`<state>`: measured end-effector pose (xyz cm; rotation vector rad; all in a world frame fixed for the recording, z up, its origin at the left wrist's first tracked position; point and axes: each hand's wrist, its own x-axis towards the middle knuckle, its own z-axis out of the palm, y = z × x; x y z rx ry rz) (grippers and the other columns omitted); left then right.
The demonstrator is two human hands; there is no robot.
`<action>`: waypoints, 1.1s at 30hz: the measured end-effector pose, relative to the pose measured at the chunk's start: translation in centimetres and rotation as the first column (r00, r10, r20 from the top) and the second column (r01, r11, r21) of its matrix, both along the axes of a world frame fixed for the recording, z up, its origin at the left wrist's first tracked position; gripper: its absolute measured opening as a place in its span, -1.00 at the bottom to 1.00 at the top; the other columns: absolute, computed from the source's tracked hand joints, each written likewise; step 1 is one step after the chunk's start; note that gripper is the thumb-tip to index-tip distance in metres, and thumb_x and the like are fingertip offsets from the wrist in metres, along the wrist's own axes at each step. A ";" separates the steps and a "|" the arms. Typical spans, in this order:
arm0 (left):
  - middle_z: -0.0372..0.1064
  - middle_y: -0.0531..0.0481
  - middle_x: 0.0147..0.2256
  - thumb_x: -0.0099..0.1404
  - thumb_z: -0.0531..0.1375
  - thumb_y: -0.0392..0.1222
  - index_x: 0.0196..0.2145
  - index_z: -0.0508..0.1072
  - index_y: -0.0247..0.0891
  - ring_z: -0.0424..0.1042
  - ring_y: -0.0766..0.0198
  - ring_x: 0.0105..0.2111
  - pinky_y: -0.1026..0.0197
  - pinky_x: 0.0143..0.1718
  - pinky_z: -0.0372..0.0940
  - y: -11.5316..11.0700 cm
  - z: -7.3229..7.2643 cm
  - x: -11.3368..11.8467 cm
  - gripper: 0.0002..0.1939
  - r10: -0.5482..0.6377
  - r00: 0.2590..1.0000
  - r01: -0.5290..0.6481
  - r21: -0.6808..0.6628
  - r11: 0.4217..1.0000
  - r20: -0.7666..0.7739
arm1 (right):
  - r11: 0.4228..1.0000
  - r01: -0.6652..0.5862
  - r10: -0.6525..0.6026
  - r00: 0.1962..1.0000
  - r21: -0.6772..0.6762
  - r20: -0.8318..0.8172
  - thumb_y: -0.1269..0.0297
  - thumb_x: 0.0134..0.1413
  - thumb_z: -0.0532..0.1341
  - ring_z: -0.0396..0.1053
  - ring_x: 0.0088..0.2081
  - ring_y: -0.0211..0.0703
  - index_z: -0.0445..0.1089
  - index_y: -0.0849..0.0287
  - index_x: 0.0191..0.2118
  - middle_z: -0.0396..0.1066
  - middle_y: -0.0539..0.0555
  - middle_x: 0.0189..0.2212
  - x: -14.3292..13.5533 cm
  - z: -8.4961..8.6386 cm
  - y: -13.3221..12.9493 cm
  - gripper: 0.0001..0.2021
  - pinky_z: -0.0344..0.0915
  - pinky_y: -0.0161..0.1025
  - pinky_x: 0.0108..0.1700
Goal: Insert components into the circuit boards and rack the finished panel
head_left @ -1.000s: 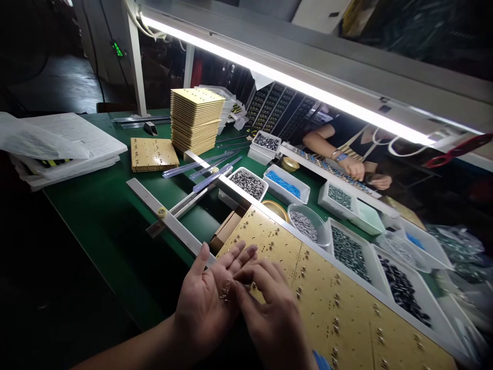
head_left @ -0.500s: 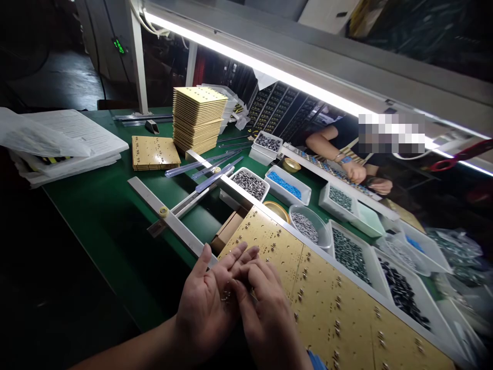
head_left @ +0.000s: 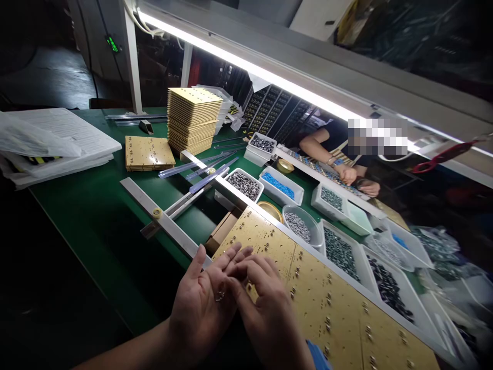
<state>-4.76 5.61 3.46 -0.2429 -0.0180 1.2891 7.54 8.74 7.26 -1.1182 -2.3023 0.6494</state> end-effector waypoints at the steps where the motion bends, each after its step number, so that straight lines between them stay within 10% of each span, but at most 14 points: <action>1: 0.22 -0.40 0.25 0.47 -0.27 0.19 0.37 -0.09 -0.47 0.32 0.03 0.20 0.07 0.24 0.11 0.0 0.0 0.0 -0.24 0.003 1.000 -0.003 -0.019 1.000 -0.012 | 1.000 0.008 -0.008 1.000 0.011 0.006 0.43 0.21 0.16 0.30 -0.19 -0.02 0.34 0.12 -0.37 0.39 0.09 -0.30 -0.2 -0.2 -0.2 -0.87 0.32 -0.02 -0.09; 7: 0.19 -0.39 0.27 0.46 -0.29 0.19 0.36 -0.04 -0.52 0.04 -0.04 0.34 -0.04 0.35 -0.14 -0.1 0.0 0.1 -0.22 -0.005 0.999 0.003 -0.031 1.000 -0.047 | 0.997 0.027 -0.031 0.997 0.069 0.064 0.44 0.23 0.09 0.31 -0.16 0.06 0.29 0.13 -0.32 0.39 0.16 -0.26 -1.1 -1.5 -1.5 -0.88 0.26 0.17 0.00; 12: 0.30 -0.34 0.22 0.46 -0.29 0.22 0.38 -0.06 -0.46 0.18 -0.02 0.29 -0.04 0.36 -0.14 -0.3 -0.6 0.2 -0.22 -0.003 0.998 0.006 0.047 0.999 -0.060 | 0.996 0.072 -0.076 0.994 0.058 0.075 0.41 0.24 0.05 0.30 -0.17 0.04 0.25 0.13 -0.32 0.36 0.17 -0.27 -1.0 -0.9 -1.6 -0.90 0.30 0.09 -0.07; 22: 0.26 -0.34 0.24 0.45 -0.23 0.22 0.38 -0.09 -0.45 0.12 0.05 0.32 0.03 0.39 -0.25 -0.1 -0.5 0.3 -0.21 -0.012 0.997 0.014 0.022 1.000 -0.073 | 0.919 0.259 -0.339 0.904 0.297 0.260 0.42 0.19 0.05 0.21 -0.27 0.03 0.22 0.12 -0.44 0.33 0.16 -0.38 4.8 -0.6 8.4 -0.82 0.25 0.00 -0.18; 33: 0.17 -0.32 0.30 0.45 -0.25 0.22 0.38 -0.07 -0.45 0.04 0.06 0.35 0.04 0.38 -0.25 0.0 -0.6 0.3 -0.22 -0.017 0.997 0.018 0.017 1.000 -0.073 | 0.908 0.196 -0.315 0.902 0.370 0.294 0.45 0.16 0.07 0.20 -0.28 0.03 0.27 0.14 -0.43 0.32 0.16 -0.38 4.7 -1.1 9.1 -0.84 0.25 -0.02 -0.19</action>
